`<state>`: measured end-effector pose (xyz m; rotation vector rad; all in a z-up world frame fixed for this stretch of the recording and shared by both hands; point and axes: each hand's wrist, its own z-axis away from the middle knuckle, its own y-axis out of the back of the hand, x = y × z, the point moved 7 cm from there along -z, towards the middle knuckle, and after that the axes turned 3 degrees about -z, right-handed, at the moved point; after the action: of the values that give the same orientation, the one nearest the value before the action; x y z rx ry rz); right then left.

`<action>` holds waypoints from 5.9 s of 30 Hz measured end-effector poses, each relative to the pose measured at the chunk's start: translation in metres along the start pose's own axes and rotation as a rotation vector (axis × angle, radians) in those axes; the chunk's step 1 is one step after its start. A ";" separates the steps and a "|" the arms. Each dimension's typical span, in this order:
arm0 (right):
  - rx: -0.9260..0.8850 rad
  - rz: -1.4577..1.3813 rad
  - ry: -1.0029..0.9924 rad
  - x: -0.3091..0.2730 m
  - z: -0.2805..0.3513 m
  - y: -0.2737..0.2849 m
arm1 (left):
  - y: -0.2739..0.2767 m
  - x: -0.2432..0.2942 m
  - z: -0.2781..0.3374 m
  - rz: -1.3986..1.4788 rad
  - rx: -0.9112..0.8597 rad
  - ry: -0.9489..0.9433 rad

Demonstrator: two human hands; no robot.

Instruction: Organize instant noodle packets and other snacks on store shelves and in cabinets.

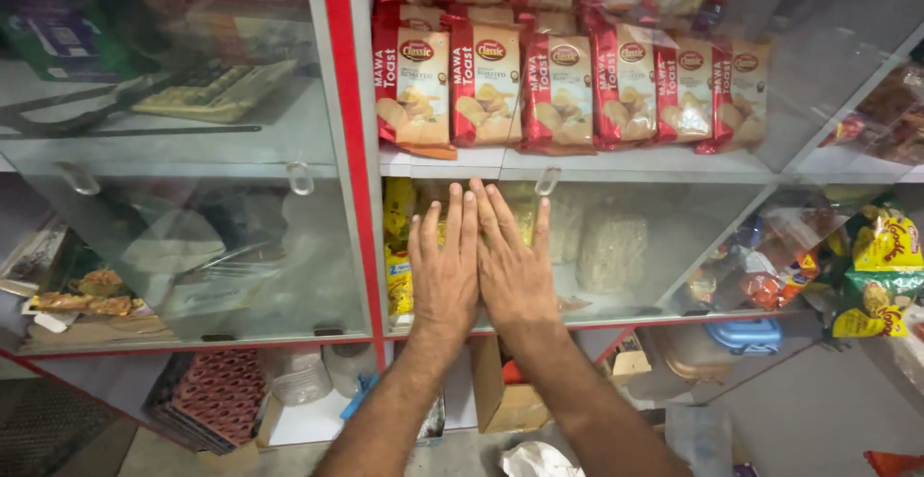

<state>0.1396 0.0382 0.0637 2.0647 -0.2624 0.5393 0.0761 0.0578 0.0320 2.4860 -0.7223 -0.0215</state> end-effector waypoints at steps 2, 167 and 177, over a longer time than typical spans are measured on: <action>0.028 -0.026 -0.021 0.006 0.003 -0.010 | -0.003 0.007 -0.001 -0.006 -0.014 -0.014; 0.027 -0.039 0.243 0.027 -0.001 -0.083 | -0.046 0.049 -0.089 0.124 -0.261 0.027; -0.092 -0.051 0.242 0.031 -0.001 -0.093 | -0.055 0.055 -0.091 0.084 -0.290 -0.042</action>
<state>0.2029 0.0887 0.0080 1.8904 -0.0901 0.7249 0.1653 0.1151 0.0890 2.1839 -0.7812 -0.1378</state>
